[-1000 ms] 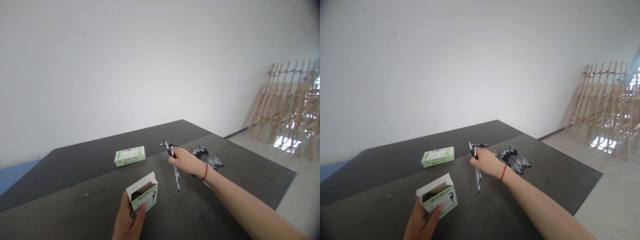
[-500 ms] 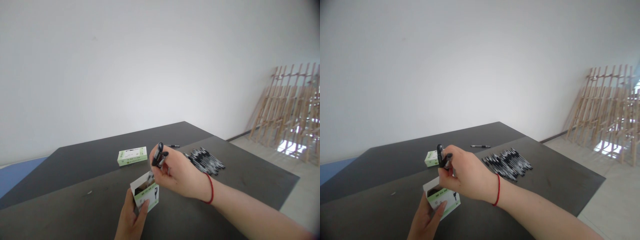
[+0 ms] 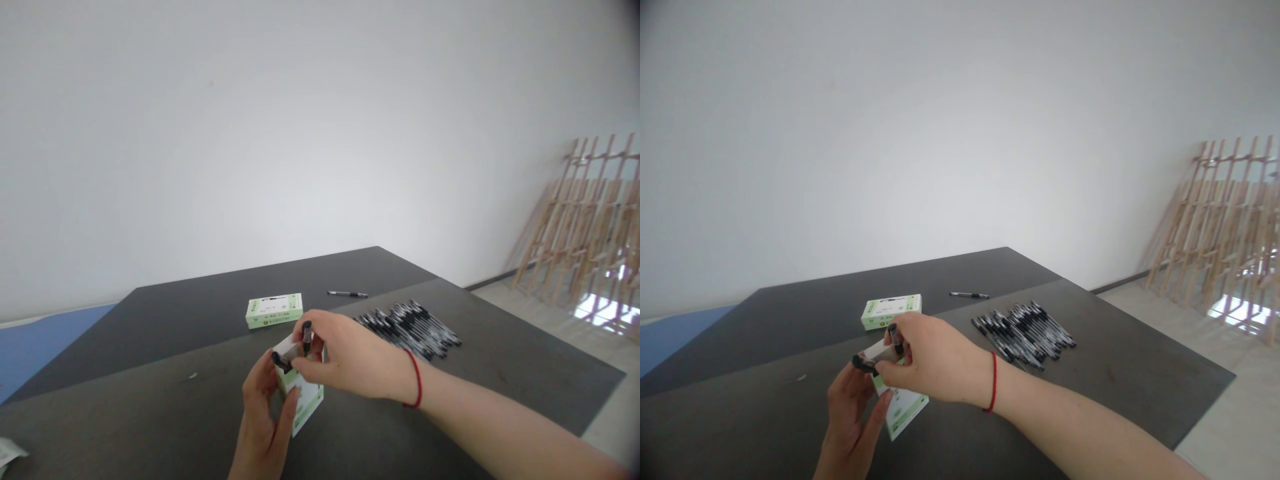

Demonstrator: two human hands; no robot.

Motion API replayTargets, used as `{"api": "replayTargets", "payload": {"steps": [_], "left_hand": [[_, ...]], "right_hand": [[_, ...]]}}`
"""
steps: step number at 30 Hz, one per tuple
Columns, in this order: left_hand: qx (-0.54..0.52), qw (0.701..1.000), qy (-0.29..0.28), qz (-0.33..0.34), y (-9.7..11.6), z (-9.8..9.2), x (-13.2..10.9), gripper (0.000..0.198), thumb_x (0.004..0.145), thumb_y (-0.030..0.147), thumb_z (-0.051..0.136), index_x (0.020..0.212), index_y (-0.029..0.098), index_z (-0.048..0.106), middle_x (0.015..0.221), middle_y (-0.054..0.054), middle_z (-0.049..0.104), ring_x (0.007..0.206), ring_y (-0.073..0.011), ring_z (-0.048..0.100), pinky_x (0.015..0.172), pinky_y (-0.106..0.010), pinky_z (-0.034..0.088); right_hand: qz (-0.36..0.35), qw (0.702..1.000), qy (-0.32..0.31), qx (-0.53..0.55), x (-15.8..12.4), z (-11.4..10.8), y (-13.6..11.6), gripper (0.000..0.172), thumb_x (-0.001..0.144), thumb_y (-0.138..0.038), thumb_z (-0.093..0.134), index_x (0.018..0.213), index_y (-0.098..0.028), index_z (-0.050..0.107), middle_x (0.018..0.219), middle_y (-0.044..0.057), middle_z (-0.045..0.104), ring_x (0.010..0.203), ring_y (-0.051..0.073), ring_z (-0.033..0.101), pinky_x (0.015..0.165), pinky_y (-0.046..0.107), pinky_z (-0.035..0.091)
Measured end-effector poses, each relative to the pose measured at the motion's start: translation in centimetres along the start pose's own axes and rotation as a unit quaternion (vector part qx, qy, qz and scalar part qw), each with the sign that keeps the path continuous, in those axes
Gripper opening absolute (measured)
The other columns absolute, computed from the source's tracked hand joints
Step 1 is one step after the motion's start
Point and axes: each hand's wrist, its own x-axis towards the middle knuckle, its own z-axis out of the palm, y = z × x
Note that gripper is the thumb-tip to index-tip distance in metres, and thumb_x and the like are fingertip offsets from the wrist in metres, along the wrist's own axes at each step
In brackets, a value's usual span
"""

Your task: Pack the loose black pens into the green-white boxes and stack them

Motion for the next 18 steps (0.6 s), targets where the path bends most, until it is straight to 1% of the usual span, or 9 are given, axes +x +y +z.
{"api": "replayTargets", "payload": {"steps": [2,4,6,7,9,11,13,16,18], "left_hand": [[0.023,1.000,-0.004,0.016,-0.7,-0.2,0.0,0.054,0.094,0.030,0.053,0.143,0.024,0.031,0.140,-0.014,0.049,0.123,-0.0232,0.056,0.101,-0.040,0.048],[0.067,0.996,-0.010,0.054,-1.6,-0.6,-0.1,0.055,0.095,0.028,0.053,0.144,0.026,0.030,0.140,-0.012,0.049,0.120,-0.0216,0.059,0.098,-0.037,0.052],[0.112,0.988,-0.015,0.102,-2.4,-0.9,-0.1,0.057,0.094,0.026,0.054,0.145,0.027,0.029,0.139,-0.012,0.050,0.114,-0.0211,0.063,0.094,-0.036,0.054],[0.132,0.984,-0.015,0.121,-2.7,-1.1,-0.1,0.057,0.093,0.026,0.055,0.145,0.026,0.030,0.138,-0.012,0.052,0.112,-0.0214,0.065,0.092,-0.036,0.056],[0.158,0.978,-0.013,0.135,-3.1,-1.4,0.0,0.057,0.093,0.026,0.056,0.144,0.026,0.032,0.136,-0.012,0.053,0.111,-0.0226,0.065,0.090,-0.037,0.057],[0.160,0.978,-0.023,0.132,-3.0,-1.6,0.1,0.055,0.093,0.025,0.056,0.143,0.026,0.034,0.136,-0.012,0.052,0.113,-0.0241,0.064,0.090,-0.038,0.057],[0.140,0.981,-0.043,0.124,-2.6,-1.7,0.2,0.051,0.094,0.025,0.053,0.141,0.027,0.035,0.137,-0.012,0.051,0.115,-0.0245,0.062,0.090,-0.039,0.056],[0.108,0.989,-0.062,0.074,-1.7,-1.4,0.5,0.044,0.097,0.028,0.048,0.139,0.028,0.037,0.134,-0.011,0.052,0.115,-0.0231,0.061,0.092,-0.038,0.055],[0.081,0.995,-0.049,0.023,-1.2,-1.0,0.8,0.040,0.098,0.031,0.046,0.137,0.028,0.039,0.133,-0.010,0.053,0.116,-0.0229,0.060,0.096,-0.039,0.052]], "right_hand": [[-0.012,0.999,0.033,0.001,-0.1,0.3,0.0,0.033,0.080,-0.023,0.065,0.112,-0.018,0.059,0.093,0.001,0.062,0.068,0.010,0.056,0.064,0.022,0.044],[-0.043,0.998,0.038,0.008,-0.1,0.5,0.0,0.041,0.081,-0.021,0.065,0.121,-0.018,0.056,0.104,0.003,0.059,0.067,0.008,0.056,0.068,0.022,0.046],[-0.077,0.997,0.022,0.009,0.1,0.8,0.0,0.039,0.083,-0.018,0.064,0.121,-0.018,0.057,0.106,0.003,0.058,0.066,0.007,0.055,0.068,0.020,0.046],[-0.092,0.996,0.017,0.002,0.2,0.8,0.0,0.034,0.085,-0.017,0.062,0.119,-0.018,0.058,0.105,0.003,0.058,0.066,0.007,0.055,0.067,0.019,0.046],[-0.110,0.993,0.020,-0.038,0.5,1.0,0.1,0.020,0.089,-0.018,0.059,0.108,-0.018,0.062,0.102,0.003,0.058,0.068,0.008,0.055,0.067,0.020,0.044],[-0.108,0.990,0.028,-0.091,0.6,1.0,0.1,0.010,0.092,-0.019,0.055,0.095,-0.017,0.064,0.095,0.003,0.059,0.071,0.010,0.055,0.066,0.021,0.042],[-0.100,0.987,0.026,-0.126,0.6,0.9,0.0,0.011,0.093,-0.018,0.053,0.089,-0.016,0.062,0.090,0.003,0.059,0.073,0.013,0.055,0.065,0.023,0.040],[-0.087,0.986,0.012,-0.141,0.4,0.9,0.0,0.011,0.091,-0.016,0.053,0.099,-0.017,0.061,0.095,0.004,0.061,0.074,0.014,0.056,0.065,0.024,0.039],[-0.074,0.986,0.000,-0.152,0.5,1.1,0.2,0.015,0.092,-0.017,0.054,0.105,-0.017,0.059,0.099,0.004,0.062,0.076,0.015,0.058,0.065,0.025,0.039]]}}
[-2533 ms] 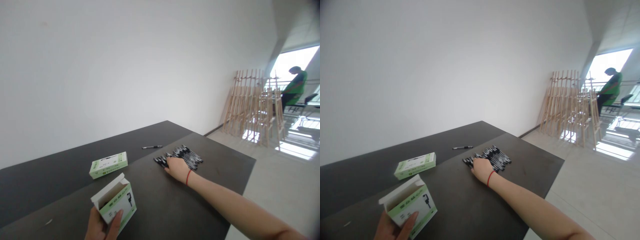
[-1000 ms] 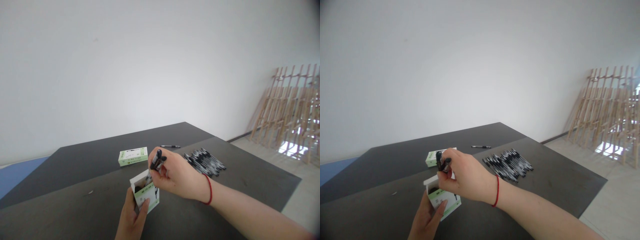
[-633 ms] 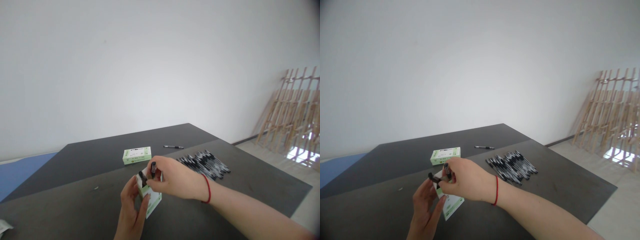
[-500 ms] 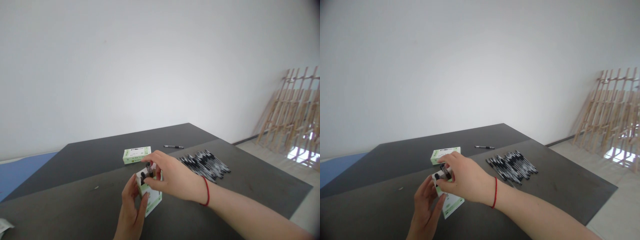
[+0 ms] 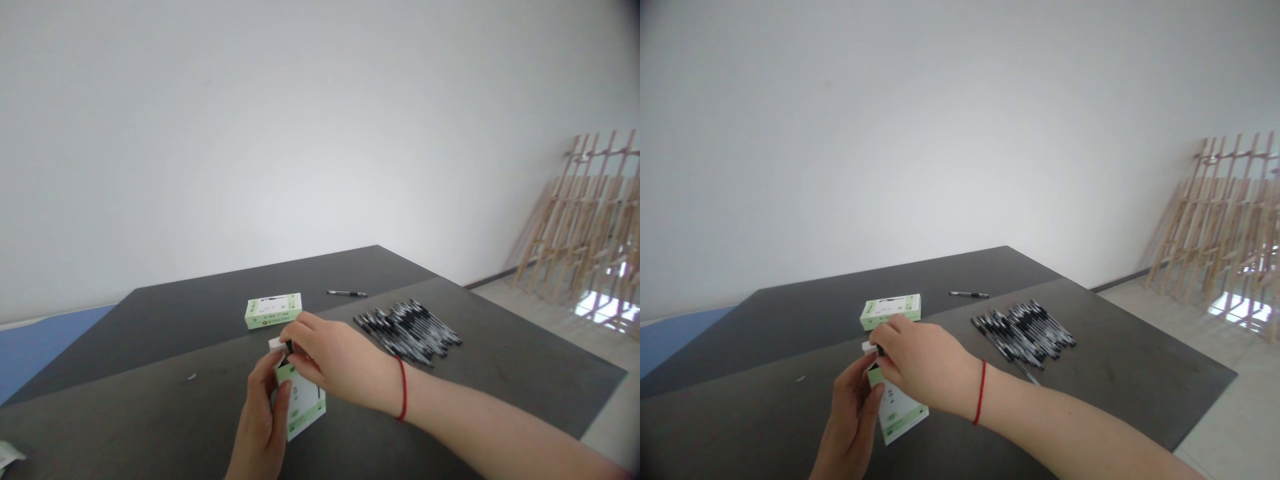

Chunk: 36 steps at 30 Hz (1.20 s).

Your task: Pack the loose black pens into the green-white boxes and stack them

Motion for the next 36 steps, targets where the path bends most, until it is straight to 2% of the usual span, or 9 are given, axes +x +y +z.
{"api": "replayTargets", "payload": {"steps": [4,11,13,15,19,23,26,29,36], "left_hand": [[-0.095,0.994,0.005,-0.061,0.6,0.5,0.9,0.042,0.098,0.038,0.047,0.137,0.026,0.039,0.139,-0.011,0.048,0.125,-0.0249,0.052,0.104,-0.043,0.043],[-0.180,0.974,-0.103,-0.085,0.9,-0.9,1.8,0.052,0.095,0.036,0.052,0.139,0.028,0.026,0.129,-0.012,0.060,0.109,-0.0242,0.064,0.088,-0.040,0.054],[-0.134,0.978,-0.139,-0.083,0.8,-2.0,2.1,0.053,0.095,0.035,0.048,0.140,0.028,0.021,0.124,-0.012,0.063,0.106,-0.0233,0.066,0.088,-0.040,0.054],[-0.013,0.983,-0.165,-0.076,0.2,-3.8,2.5,0.046,0.097,0.034,0.037,0.140,0.027,0.021,0.119,-0.010,0.065,0.104,-0.0216,0.066,0.088,-0.039,0.054],[0.171,0.968,-0.156,-0.096,-2.8,-8.9,3.4,0.026,0.088,0.032,0.049,0.110,0.022,0.057,0.107,-0.008,0.063,0.092,-0.0241,0.066,0.086,-0.041,0.052],[0.285,0.934,-0.185,-0.108,-5.5,-12.5,3.5,0.030,0.080,0.031,0.055,0.107,0.024,0.067,0.111,-0.006,0.063,0.082,-0.0235,0.067,0.082,-0.042,0.053],[0.333,0.914,-0.210,-0.097,-6.3,-12.5,3.4,0.038,0.085,0.031,0.048,0.120,0.026,0.063,0.119,-0.006,0.062,0.092,-0.0237,0.067,0.087,-0.040,0.052],[0.369,0.898,-0.228,-0.078,-6.4,-11.4,3.9,0.034,0.087,0.028,0.043,0.112,0.024,0.065,0.114,-0.007,0.064,0.106,-0.0246,0.062,0.097,-0.040,0.045],[0.409,0.878,-0.239,-0.076,-4.9,-10.7,5.6,0.025,0.085,0.020,0.038,0.071,0.023,0.058,0.077,-0.004,0.065,0.076,-0.0214,0.065,0.077,-0.034,0.049]], "right_hand": [[0.014,1.000,0.012,-0.014,0.7,1.0,0.6,0.017,0.094,-0.017,0.050,0.110,-0.017,0.058,0.103,0.005,0.062,0.081,0.017,0.060,0.067,0.026,0.040],[0.006,0.998,0.060,-0.003,0.8,1.3,1.6,0.015,0.089,-0.017,0.059,0.104,-0.018,0.059,0.107,0.005,0.059,0.088,0.016,0.059,0.072,0.025,0.041],[0.018,0.997,0.069,0.025,0.4,1.1,1.8,0.017,0.087,-0.016,0.062,0.104,-0.018,0.058,0.103,0.003,0.060,0.084,0.014,0.058,0.071,0.024,0.041],[0.039,0.995,0.072,0.051,0.0,1.0,1.9,0.019,0.085,-0.014,0.063,0.103,-0.018,0.058,0.094,0.001,0.061,0.075,0.012,0.056,0.068,0.024,0.039],[0.070,0.992,0.071,0.077,-0.6,1.1,1.6,0.021,0.083,-0.013,0.064,0.102,-0.017,0.058,0.085,-0.001,0.061,0.070,0.012,0.055,0.065,0.024,0.038],[0.084,0.988,0.082,0.099,-0.9,1.4,1.0,0.030,0.081,-0.013,0.065,0.109,-0.016,0.057,0.091,0.000,0.065,0.072,0.012,0.058,0.066,0.024,0.039],[0.098,0.985,0.092,0.109,-1.2,1.6,0.6,0.024,0.081,-0.012,0.064,0.104,-0.017,0.059,0.088,0.000,0.065,0.072,0.012,0.059,0.065,0.024,0.039],[0.095,0.983,0.102,0.122,-1.6,1.6,0.3,0.019,0.080,-0.011,0.062,0.098,-0.018,0.060,0.086,0.000,0.064,0.073,0.012,0.060,0.065,0.023,0.039],[0.091,0.975,0.123,0.163,-2.1,2.1,-0.1,0.037,0.079,-0.011,0.062,0.114,-0.020,0.056,0.095,-0.001,0.066,0.075,0.011,0.060,0.071,0.023,0.043]]}}
